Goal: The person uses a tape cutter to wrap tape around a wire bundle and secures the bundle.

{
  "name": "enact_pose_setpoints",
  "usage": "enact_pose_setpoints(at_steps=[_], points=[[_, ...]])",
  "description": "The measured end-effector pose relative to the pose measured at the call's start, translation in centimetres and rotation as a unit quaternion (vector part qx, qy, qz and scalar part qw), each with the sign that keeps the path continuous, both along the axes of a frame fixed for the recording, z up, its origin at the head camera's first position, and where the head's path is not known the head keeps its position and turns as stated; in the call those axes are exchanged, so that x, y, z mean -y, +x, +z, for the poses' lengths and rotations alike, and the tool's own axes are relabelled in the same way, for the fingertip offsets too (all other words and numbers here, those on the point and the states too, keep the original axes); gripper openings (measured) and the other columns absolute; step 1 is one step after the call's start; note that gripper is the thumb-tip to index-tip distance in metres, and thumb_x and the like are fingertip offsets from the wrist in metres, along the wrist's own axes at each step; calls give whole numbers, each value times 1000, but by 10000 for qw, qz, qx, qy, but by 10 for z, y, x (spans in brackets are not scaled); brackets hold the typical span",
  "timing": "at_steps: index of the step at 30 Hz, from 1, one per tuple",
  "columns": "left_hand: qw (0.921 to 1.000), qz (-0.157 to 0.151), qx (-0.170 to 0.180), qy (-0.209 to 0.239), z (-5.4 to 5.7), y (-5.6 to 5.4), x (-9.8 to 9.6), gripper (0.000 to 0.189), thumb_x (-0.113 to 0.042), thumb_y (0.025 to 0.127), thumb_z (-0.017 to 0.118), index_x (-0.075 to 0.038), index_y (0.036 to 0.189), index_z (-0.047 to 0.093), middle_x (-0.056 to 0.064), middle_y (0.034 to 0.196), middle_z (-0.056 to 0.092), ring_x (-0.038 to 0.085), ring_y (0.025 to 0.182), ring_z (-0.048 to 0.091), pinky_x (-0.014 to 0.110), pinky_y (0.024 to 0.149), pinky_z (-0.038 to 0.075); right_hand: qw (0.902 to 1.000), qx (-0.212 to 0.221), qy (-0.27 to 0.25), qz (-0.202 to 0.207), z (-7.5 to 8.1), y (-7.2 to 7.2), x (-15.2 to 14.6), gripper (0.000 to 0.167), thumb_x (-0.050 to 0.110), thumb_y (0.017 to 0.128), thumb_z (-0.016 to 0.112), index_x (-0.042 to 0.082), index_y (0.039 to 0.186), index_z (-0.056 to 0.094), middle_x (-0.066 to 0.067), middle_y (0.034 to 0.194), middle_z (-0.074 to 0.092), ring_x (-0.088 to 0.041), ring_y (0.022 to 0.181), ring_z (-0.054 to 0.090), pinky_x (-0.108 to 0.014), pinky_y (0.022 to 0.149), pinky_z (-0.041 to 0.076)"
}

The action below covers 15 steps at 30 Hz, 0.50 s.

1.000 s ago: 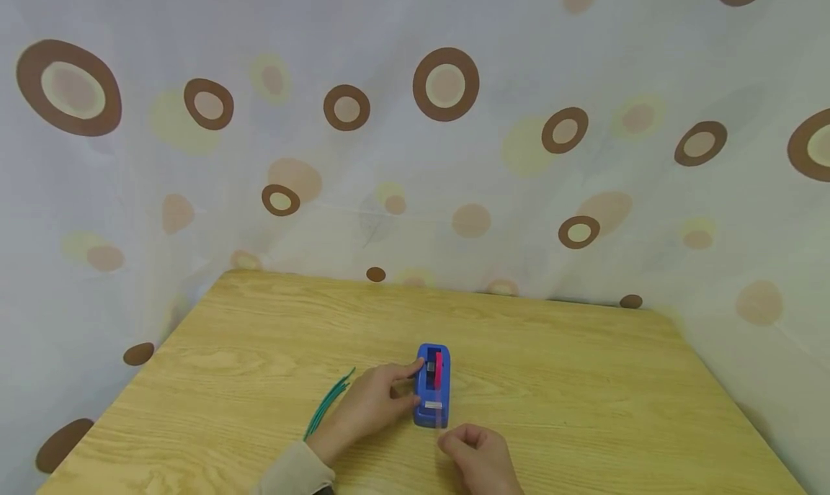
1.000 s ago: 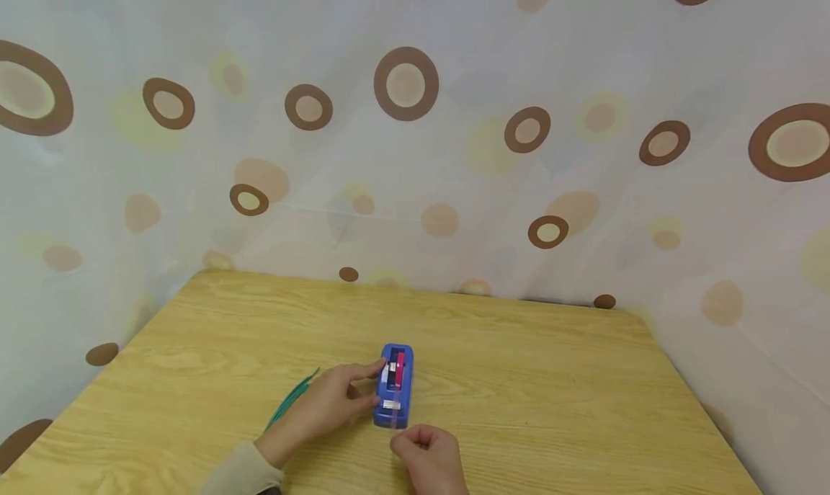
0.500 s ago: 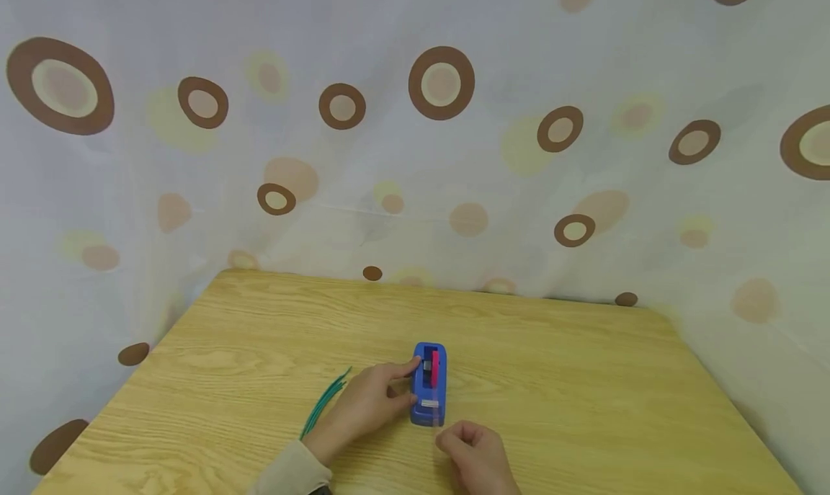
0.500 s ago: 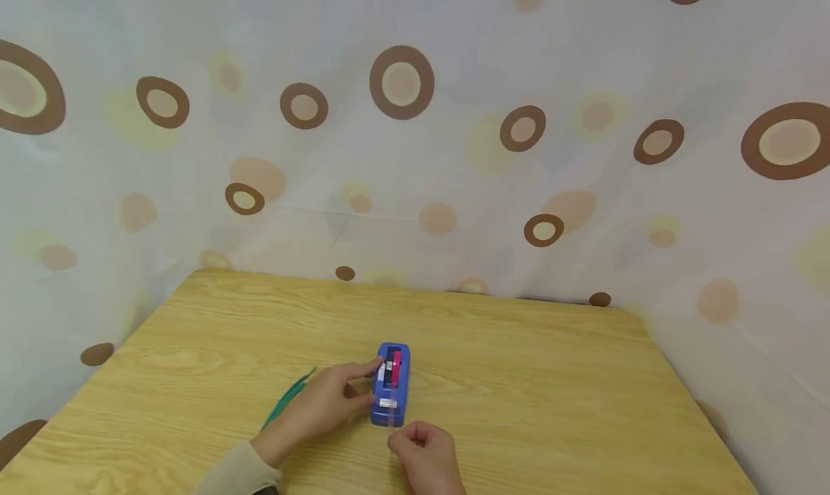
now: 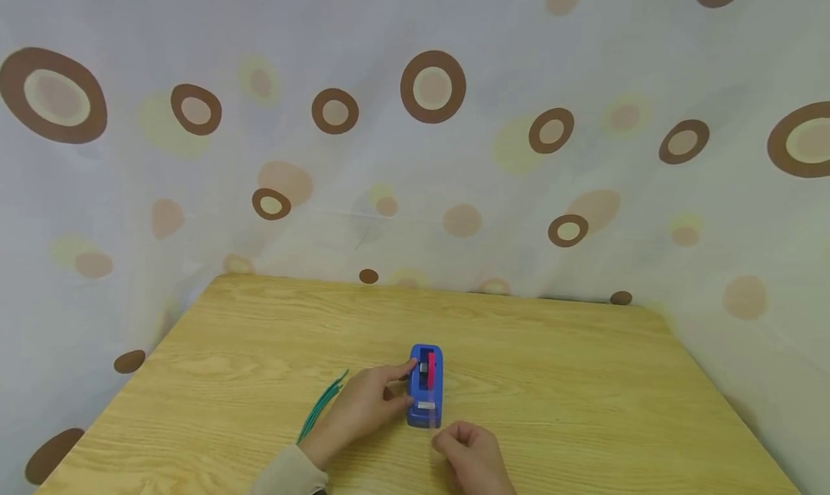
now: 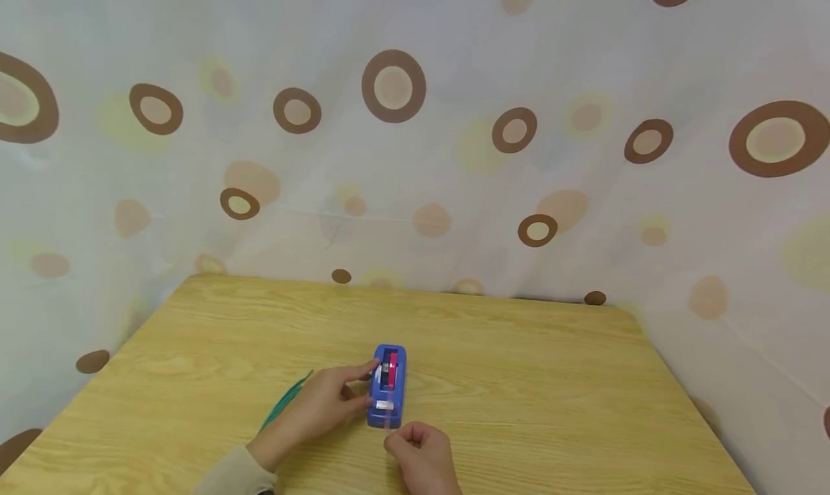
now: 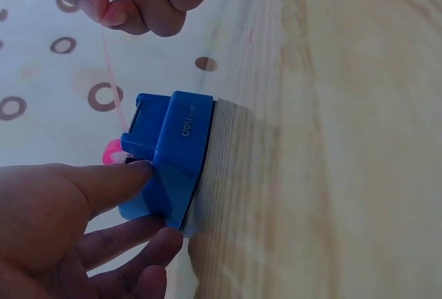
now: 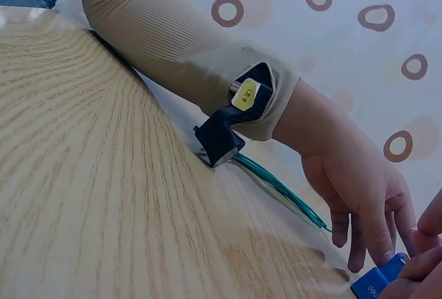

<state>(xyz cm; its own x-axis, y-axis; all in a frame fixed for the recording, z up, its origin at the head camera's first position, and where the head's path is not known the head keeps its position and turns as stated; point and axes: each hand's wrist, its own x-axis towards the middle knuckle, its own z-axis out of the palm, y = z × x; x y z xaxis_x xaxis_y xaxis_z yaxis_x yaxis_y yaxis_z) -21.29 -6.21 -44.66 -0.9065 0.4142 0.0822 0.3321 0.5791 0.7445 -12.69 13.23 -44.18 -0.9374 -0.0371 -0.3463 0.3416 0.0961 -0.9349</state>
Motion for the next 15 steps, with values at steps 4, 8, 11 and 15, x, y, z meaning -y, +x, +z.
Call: enact_pose_setpoints(at_steps=[4,8,11,15], points=[[10000,4,-14,-77,0,1,0,54,-25,91,74,-22,141,56,2,132,63,5,77,59,24,63,50,10000,46,54,8,0,0,0,13,18,88,65,5,88,68,6,58,45,-9,50,40,-22,48,33],[9999,-57,-78,-87,1,2,-1,53,-25,91,74,-20,141,57,3,130,64,3,77,61,24,62,50,10000,45,81,-18,1,1,-1,13,17,88,65,4,89,68,6,58,46,-9,50,40,-23,48,33],[9999,-40,-95,-14,2,5,0,52,-25,90,74,-18,140,58,4,128,65,3,78,63,23,64,51,10000,32,68,-27,2,1,0,12,16,88,65,4,88,67,6,58,46,-9,50,40,-23,48,33],[9999,87,-37,69,6,7,1,53,-25,90,74,-19,140,57,4,125,67,5,79,65,23,62,52,10000,30,64,6,2,1,0,13,17,89,65,5,89,67,6,59,46,-9,50,41,-22,48,33]])
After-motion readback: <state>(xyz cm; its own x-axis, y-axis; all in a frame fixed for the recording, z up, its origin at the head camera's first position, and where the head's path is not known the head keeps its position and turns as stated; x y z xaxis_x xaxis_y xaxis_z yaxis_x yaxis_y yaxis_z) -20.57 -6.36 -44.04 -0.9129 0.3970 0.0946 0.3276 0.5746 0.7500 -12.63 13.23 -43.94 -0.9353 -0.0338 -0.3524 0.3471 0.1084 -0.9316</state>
